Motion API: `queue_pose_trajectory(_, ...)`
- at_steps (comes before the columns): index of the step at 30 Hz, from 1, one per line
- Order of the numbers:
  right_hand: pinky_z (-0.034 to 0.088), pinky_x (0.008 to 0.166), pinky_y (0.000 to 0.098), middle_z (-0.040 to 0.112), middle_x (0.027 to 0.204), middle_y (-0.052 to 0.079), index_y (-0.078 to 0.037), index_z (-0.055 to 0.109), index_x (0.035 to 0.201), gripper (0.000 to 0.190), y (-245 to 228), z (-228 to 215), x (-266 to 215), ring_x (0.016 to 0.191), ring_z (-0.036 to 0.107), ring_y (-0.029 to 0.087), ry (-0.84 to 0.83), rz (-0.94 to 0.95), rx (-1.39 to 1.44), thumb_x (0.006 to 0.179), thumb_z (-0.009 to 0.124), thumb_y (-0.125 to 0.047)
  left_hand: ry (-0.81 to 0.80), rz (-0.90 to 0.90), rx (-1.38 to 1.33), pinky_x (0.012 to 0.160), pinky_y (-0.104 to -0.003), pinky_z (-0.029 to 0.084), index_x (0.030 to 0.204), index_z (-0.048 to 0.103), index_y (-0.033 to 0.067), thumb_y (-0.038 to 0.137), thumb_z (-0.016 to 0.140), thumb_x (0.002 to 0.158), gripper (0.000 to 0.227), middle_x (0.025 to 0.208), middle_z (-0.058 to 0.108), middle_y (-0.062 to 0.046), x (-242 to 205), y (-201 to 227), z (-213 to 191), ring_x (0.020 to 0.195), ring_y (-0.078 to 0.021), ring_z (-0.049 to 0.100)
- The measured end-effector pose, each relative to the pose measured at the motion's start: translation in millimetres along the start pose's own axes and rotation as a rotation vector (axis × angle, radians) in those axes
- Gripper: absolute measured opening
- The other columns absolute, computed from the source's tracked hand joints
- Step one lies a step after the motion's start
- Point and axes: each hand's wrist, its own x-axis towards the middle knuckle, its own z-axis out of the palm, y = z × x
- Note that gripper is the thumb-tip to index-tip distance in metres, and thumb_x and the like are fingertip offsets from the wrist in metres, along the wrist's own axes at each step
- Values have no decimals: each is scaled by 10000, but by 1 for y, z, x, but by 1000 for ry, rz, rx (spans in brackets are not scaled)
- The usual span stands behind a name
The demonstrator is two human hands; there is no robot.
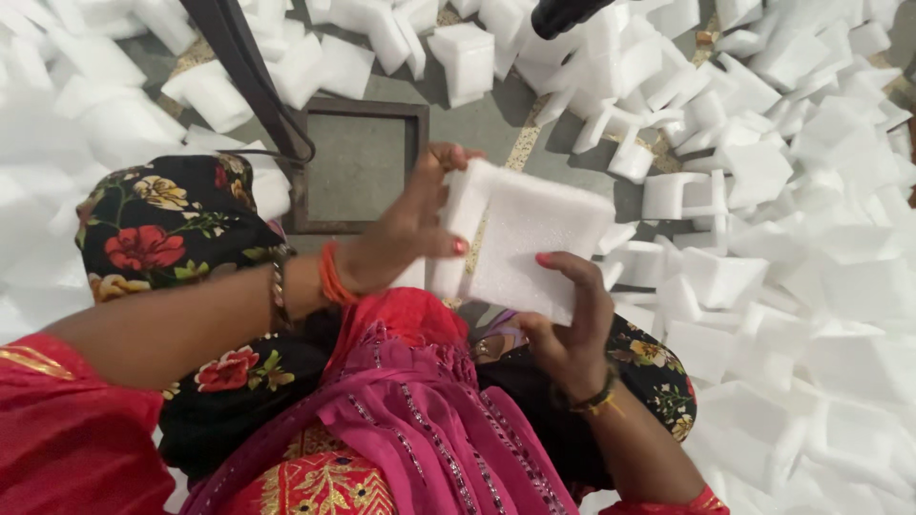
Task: The person sits on the floor surrounded by white foam pieces and repeatedly picks them up. They hold each piece under a heat gun to warm it, then place it down and pick up another one.
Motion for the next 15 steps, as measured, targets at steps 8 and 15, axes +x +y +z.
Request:
queue_pose_trajectory(8,407,1258,408,102,1751,177,-15,-24,1676,1047,-17,12,3,1545,371,275,20,-67,81,997,726,-282,14,149,28,1268,-442,327,1431,219,160,201,724,776,828,1599,231,-108,-5,-12,9,1513,-277,305)
queue_pose_trajectory(15,470,1208,382,347,1679,179,-21,-4,1693,1070,-21,10,8,1394,510,238,-25,-30,155,958,747,-224,19,213,136,1288,-422,300,1428,231,160,190,719,801,794,1607,225,-113,-4,-11,10,1526,-264,284)
